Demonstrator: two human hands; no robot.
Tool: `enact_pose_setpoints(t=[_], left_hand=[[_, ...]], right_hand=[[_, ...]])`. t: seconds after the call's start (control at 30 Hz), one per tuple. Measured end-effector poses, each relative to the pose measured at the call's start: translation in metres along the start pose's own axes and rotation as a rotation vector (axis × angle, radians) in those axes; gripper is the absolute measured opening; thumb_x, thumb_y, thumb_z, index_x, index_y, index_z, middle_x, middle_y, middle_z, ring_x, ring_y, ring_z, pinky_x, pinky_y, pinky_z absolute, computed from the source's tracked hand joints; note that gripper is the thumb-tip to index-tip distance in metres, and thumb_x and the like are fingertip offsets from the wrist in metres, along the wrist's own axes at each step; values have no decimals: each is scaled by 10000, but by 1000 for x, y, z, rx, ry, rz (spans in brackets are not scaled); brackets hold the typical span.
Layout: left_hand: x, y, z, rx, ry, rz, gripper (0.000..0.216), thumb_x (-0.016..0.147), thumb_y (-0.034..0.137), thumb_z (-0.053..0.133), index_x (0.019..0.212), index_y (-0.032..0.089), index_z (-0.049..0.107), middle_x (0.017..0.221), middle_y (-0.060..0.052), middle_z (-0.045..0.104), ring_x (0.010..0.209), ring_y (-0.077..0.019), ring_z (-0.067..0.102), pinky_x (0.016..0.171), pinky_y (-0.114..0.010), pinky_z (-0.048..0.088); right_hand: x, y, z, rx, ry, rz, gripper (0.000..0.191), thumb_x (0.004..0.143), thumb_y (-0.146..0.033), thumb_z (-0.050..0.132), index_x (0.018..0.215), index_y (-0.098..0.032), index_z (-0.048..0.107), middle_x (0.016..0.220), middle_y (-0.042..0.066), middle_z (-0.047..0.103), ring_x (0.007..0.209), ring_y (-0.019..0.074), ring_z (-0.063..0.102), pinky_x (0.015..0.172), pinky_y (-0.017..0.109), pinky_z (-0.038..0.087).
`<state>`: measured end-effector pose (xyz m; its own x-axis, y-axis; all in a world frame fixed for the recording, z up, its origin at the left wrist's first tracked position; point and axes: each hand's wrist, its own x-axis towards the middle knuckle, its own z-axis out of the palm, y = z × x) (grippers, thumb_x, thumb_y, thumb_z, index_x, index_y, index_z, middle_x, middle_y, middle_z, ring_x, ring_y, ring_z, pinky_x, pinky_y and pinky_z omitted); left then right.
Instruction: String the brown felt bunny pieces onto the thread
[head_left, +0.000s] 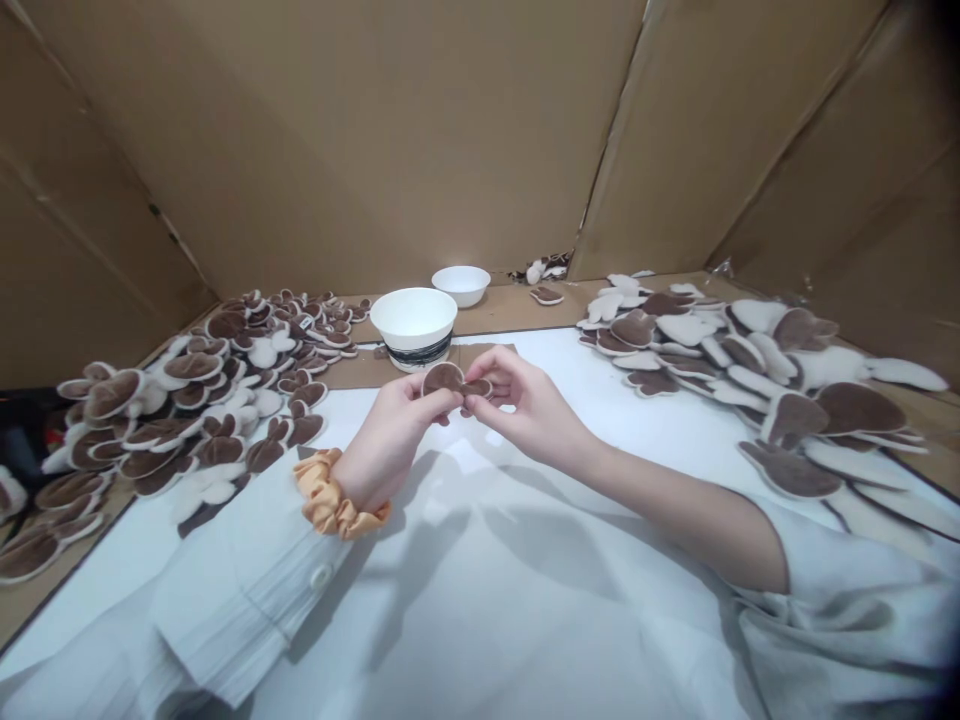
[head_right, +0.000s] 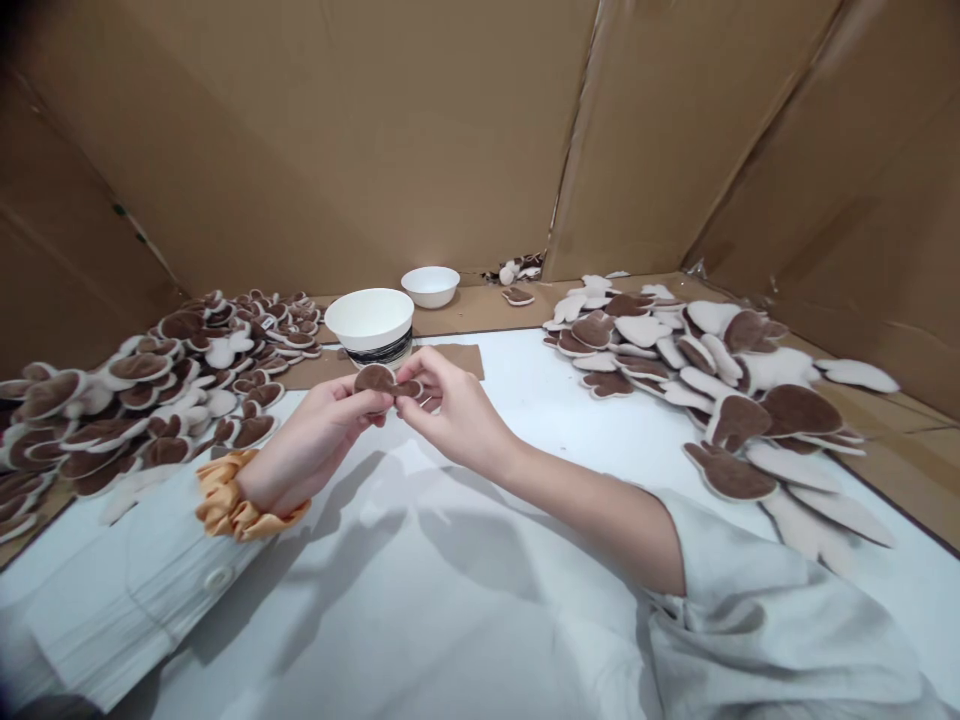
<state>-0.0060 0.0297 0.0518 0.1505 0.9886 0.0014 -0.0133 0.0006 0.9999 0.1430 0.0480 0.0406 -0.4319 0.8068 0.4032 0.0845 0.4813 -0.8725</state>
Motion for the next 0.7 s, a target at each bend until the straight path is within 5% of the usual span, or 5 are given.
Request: enact_pose_setpoints(t=[0.47, 0.7], left_hand=[[8, -9, -6, -14, 210, 81, 177, 681, 215, 453, 525, 148, 501, 543, 6, 464, 534, -104, 406, 478, -210, 363], [15, -4, -13, 30, 169, 135, 230, 744, 292, 446, 817, 133, 595, 700, -37, 587, 648, -137, 535, 515, -217, 418]], right_hand=[[-2, -5, 2, -9, -55, -13, 119, 755, -138, 495, 856, -178, 446, 782, 4, 565, 722, 117, 554, 679, 262, 437], [9, 0, -4, 164, 81, 170, 153, 726, -150, 524, 839, -182, 425, 689, -19, 563, 581, 89, 552, 528, 213, 428]])
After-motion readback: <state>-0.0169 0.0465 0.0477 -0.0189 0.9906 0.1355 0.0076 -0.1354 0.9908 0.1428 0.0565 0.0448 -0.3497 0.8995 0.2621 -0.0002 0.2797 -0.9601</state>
